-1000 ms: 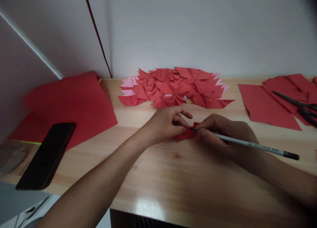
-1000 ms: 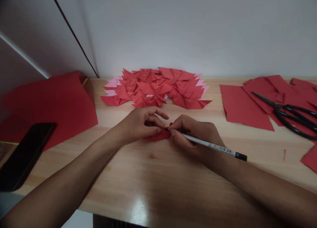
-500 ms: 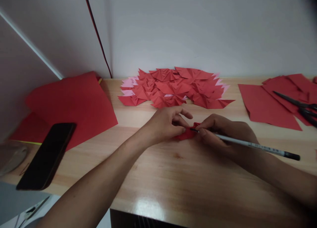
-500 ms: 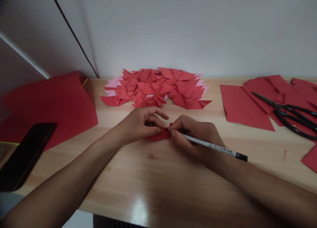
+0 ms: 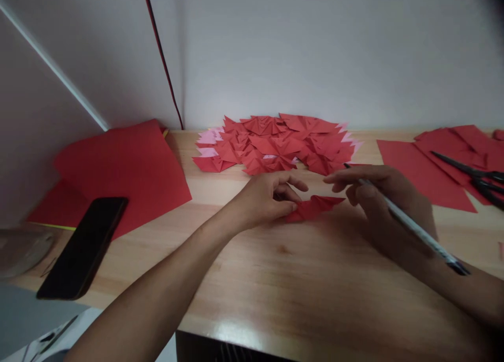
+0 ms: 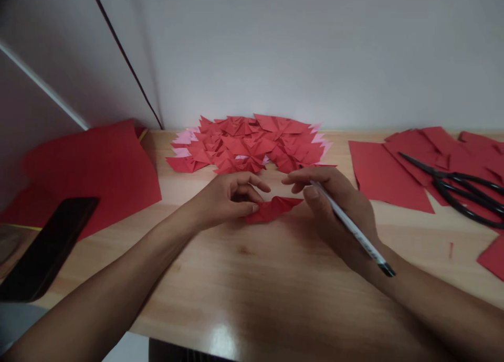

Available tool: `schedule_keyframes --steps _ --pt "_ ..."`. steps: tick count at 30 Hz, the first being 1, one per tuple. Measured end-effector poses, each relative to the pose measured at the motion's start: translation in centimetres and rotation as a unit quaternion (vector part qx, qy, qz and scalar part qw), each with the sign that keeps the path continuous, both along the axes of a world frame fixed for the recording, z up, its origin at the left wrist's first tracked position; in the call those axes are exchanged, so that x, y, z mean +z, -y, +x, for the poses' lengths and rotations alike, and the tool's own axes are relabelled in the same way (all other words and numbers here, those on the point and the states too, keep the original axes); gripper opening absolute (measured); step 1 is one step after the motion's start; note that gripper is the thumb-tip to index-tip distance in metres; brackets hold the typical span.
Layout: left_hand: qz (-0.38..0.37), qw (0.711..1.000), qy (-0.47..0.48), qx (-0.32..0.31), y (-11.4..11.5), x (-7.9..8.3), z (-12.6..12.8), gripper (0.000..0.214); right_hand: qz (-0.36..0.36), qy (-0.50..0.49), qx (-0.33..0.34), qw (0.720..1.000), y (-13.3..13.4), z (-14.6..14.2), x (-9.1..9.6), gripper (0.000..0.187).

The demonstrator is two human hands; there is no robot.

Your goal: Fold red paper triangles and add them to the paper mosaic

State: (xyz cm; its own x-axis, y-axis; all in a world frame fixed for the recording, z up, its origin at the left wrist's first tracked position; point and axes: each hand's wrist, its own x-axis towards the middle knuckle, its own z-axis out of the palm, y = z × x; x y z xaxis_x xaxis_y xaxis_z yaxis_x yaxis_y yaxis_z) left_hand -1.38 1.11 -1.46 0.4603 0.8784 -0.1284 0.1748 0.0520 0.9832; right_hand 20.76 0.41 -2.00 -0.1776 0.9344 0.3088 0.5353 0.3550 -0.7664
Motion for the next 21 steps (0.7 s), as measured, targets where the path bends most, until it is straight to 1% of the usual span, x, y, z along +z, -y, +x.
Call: schedule_keyframes --steps 3,5,7,9,13,18,21 --pt "0.038 0.999 0.005 0.004 0.0 0.2 0.0 0.034 -0.004 0.043 0.0 0.999 -0.7 -0.1 0.2 0.025" --pt "0.062 0.998 0.005 0.011 0.0 0.3 -0.1 0.032 -0.027 0.081 0.022 0.996 -1.0 -0.2 0.4 0.022" --pt "0.08 0.997 -0.002 0.019 0.0 0.4 -0.2 0.031 -0.049 0.099 0.034 0.993 -1.1 -0.3 0.4 0.019" --pt "0.089 0.996 -0.012 0.029 0.0 0.5 -0.3 0.03 -0.049 0.105 0.033 0.993 -1.1 -0.4 0.4 0.018" --pt "0.1 0.993 -0.023 0.056 0.1 0.6 -0.2 0.026 -0.041 0.099 0.048 0.993 -1.1 -0.5 0.3 0.016" --pt "0.095 0.99 0.006 0.1 -0.1 0.4 -0.2 0.022 -0.033 0.065 0.071 0.995 -1.7 -0.6 -0.1 0.014" --pt "0.074 0.991 0.024 0.105 -0.4 0.6 -0.7 0.019 -0.022 0.027 0.049 0.998 -2.3 -0.3 -0.2 0.016"
